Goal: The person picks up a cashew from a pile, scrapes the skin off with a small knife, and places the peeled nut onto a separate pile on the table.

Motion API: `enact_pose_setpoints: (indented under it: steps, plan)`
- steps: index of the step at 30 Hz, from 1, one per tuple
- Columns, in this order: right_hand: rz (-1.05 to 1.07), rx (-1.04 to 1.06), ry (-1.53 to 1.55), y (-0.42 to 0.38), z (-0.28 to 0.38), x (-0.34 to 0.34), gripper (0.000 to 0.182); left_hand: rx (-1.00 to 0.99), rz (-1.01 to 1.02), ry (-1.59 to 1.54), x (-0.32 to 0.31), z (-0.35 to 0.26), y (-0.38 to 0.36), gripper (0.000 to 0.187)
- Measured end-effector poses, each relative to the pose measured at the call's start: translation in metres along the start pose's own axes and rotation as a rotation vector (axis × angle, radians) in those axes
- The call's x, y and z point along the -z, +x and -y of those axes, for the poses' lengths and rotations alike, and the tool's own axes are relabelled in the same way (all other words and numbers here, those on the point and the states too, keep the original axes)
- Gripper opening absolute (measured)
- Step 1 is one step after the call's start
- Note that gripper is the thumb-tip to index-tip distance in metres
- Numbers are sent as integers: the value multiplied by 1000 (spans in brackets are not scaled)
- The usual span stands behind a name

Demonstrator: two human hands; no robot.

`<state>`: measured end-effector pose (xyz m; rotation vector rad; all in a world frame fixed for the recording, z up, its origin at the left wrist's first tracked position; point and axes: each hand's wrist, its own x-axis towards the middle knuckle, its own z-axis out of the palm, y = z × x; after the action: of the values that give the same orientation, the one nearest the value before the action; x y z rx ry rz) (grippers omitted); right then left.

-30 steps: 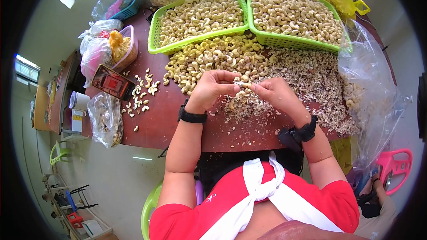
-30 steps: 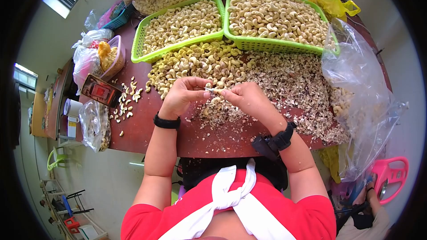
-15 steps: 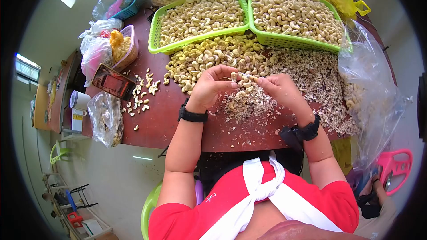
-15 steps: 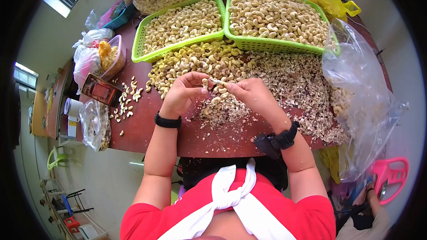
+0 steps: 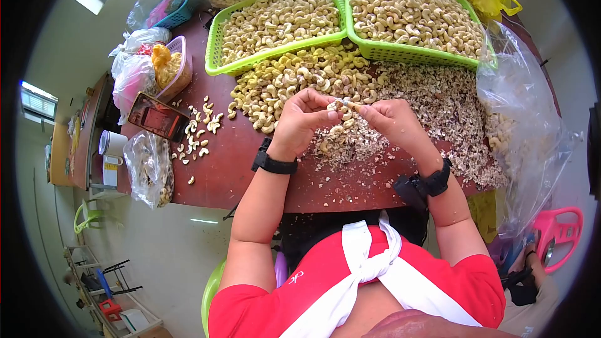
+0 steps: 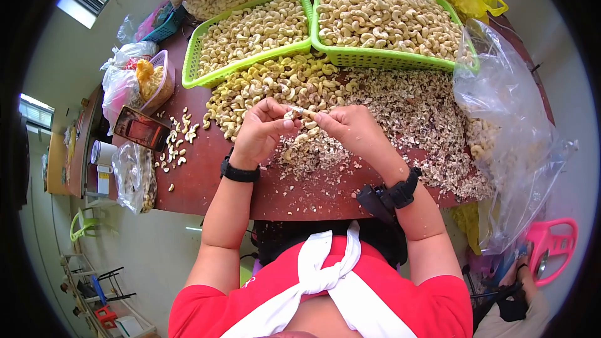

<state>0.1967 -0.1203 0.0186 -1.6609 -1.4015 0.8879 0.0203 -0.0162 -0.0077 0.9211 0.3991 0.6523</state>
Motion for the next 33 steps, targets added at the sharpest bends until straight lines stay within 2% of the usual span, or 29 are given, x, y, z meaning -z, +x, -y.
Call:
enact_pose_setpoints:
  steps: [4, 6, 16, 21, 24, 31, 33]
  plan:
    - [-1, 36, -33, 1, -5, -1, 45, -43, -63, 0, -6, -3, 0, 32]
    - [11, 10, -22, -1, -4, -3, 45, 27, -10, 49, -1, -3, -1, 39]
    - [-2, 62, -98, -3, 1, -6, 43, 11, 26, 89, -1, -6, -1, 30]
    - [-7, -21, -140, -3, 3, -5, 44, 234, 28, 88, 1, -16, -3, 23]
    - [-33, 14, -165, -1, -4, -3, 43, 255, 53, 118, -1, -17, -4, 22]
    - [-15, 9, -116, -2, -1, -4, 42, 129, 45, 143, 1, -7, -2, 23]
    - [13, 28, -121, -4, 6, -4, 42, 103, 55, 94, -2, -9, -2, 32]
